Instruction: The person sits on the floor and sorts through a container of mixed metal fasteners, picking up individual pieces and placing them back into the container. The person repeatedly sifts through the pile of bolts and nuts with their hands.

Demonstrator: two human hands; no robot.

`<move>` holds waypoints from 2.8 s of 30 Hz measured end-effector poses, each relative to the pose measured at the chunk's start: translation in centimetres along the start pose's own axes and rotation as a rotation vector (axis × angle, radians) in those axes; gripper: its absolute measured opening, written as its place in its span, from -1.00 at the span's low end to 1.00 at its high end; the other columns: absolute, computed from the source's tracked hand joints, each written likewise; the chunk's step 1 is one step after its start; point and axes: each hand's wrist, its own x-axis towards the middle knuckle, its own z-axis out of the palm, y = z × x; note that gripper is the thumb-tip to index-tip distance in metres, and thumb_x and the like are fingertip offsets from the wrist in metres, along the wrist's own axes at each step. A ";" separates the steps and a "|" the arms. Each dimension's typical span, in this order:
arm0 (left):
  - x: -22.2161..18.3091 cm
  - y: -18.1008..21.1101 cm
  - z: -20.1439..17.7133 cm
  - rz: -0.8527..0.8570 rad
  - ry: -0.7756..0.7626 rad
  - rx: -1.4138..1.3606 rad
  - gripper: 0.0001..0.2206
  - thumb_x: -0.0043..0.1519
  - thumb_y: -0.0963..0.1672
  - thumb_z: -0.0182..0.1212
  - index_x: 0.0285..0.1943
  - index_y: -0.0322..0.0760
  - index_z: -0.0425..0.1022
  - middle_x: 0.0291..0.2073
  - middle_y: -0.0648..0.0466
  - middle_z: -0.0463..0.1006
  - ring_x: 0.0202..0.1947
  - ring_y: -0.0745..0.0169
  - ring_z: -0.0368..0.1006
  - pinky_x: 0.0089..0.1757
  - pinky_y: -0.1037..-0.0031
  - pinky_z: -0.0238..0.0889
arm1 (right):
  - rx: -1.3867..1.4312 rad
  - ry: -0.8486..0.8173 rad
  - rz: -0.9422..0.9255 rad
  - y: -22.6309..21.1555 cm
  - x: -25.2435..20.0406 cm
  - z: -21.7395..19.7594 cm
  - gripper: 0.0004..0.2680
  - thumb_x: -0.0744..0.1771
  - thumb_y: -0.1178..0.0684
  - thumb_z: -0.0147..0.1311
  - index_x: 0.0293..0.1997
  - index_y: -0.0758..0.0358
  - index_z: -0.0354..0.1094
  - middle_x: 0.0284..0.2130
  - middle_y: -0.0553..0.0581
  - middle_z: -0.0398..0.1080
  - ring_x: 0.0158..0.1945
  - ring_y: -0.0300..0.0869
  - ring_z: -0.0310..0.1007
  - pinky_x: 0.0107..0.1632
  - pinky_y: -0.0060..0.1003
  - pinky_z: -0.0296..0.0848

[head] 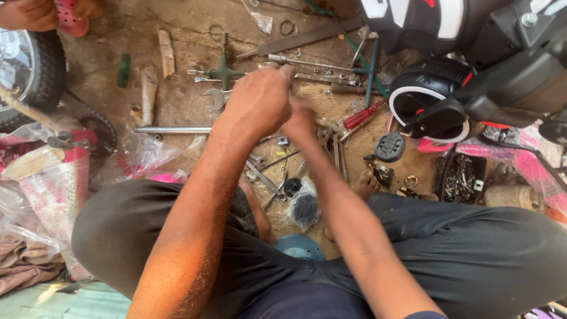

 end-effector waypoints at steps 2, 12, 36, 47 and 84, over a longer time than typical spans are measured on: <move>0.2 0.0 0.5 0.001 -0.007 -0.008 -0.63 0.08 -0.28 0.06 0.09 -0.41 0.51 -0.21 -0.38 0.57 -0.16 -0.41 0.50 -0.15 -0.05 0.34 | 0.294 0.079 -0.180 -2.2 -1.2 3.0 -0.61 0.27 -0.06 0.23 0.17 0.29 0.32 0.08 0.30 0.45 0.14 0.02 0.49 0.11 -0.07 0.47; -0.6 -1.1 -0.5 -0.075 -0.099 0.016 -0.67 0.10 -0.27 0.10 0.07 -0.39 0.51 -0.24 -0.38 0.57 -0.16 -0.42 0.50 -0.14 -0.07 0.32 | -0.042 0.391 0.012 1.2 -4.4 2.5 -0.52 0.25 0.08 0.24 0.33 0.21 0.23 0.39 0.35 0.08 0.47 0.13 -0.03 0.42 0.16 -0.04; 0.7 -0.1 2.6 0.016 -0.167 0.004 -0.70 0.08 -0.27 0.05 -0.02 -0.36 0.56 -0.25 -0.35 0.58 -0.15 -0.36 0.53 -0.10 -0.04 0.35 | -0.291 0.293 0.144 4.7 -8.5 0.5 -0.51 0.28 -0.08 0.21 0.35 0.07 0.16 0.35 0.38 0.07 0.36 0.23 0.06 0.33 0.35 0.04; 1.4 1.3 2.1 -0.081 -0.191 -0.002 -0.66 0.20 -0.28 0.01 0.14 -0.34 0.52 -0.21 -0.33 0.59 -0.17 -0.30 0.54 -0.10 -0.01 0.35 | -0.153 0.085 -0.294 6.5 -7.7 10.6 -0.61 0.38 0.01 0.08 0.41 0.07 0.21 0.29 0.23 0.33 0.25 0.07 0.40 0.30 -0.06 0.38; 1.6 -0.9 -2.8 -0.156 0.046 0.022 -0.72 0.21 -0.25 0.08 0.11 -0.37 0.51 -0.06 -0.25 0.57 -0.04 -0.23 0.50 -0.03 0.05 0.32 | -0.392 -0.177 -0.200 -4.1 -6.0 4.8 -0.54 0.34 0.03 -0.02 0.48 0.04 0.11 0.41 0.34 0.02 0.41 0.27 0.10 0.42 0.27 -0.02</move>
